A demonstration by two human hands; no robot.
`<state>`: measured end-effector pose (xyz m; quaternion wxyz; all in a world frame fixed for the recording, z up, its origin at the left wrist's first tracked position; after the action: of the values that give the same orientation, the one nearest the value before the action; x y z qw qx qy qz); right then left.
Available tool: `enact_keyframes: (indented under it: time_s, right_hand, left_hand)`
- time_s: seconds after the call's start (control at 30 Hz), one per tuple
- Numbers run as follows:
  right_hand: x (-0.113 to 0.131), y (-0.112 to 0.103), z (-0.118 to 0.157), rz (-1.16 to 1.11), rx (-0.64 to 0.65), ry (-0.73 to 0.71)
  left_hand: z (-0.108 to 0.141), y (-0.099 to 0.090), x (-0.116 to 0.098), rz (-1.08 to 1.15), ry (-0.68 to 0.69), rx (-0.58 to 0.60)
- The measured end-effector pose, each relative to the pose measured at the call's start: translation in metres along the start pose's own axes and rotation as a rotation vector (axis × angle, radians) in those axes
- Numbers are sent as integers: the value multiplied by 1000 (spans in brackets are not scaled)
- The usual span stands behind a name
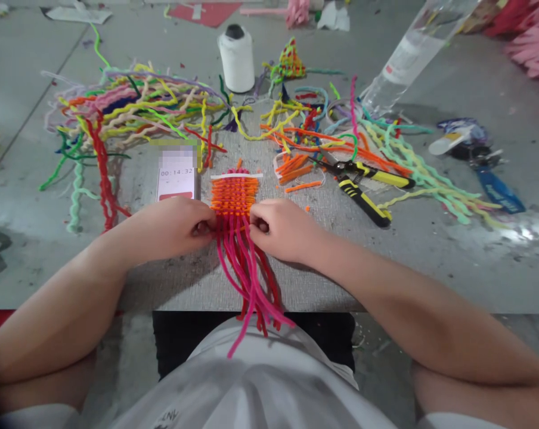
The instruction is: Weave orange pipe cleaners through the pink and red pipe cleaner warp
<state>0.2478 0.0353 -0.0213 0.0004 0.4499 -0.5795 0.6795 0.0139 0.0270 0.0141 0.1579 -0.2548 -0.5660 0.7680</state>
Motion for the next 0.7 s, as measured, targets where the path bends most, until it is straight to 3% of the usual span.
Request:
enact_keyframes:
  time_s: [0.2, 0.5, 0.7]
  right_hand:
    - [-6, -6, 0, 80, 61, -187]
    - [-19, -7, -8, 43, 147, -300]
    - [-17, -2, -11, 129, 98, -248]
  left_hand:
    - [2, -1, -2, -23, -49, 19]
    - [-1, 0, -3, -54, -45, 3]
    - [-3, 1, 1, -40, -72, -21]
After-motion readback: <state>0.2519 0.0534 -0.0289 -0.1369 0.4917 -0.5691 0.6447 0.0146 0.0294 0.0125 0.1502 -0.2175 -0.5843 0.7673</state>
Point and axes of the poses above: each hand's wrist, its own z-axis away from the middle knuckle, its own y-axis out of the palm, x = y × z, the point moved 1 cm from there along -z, towards the middle knuckle, and after that the axes turned 3 degrees about -x, right-handed, at the moved point
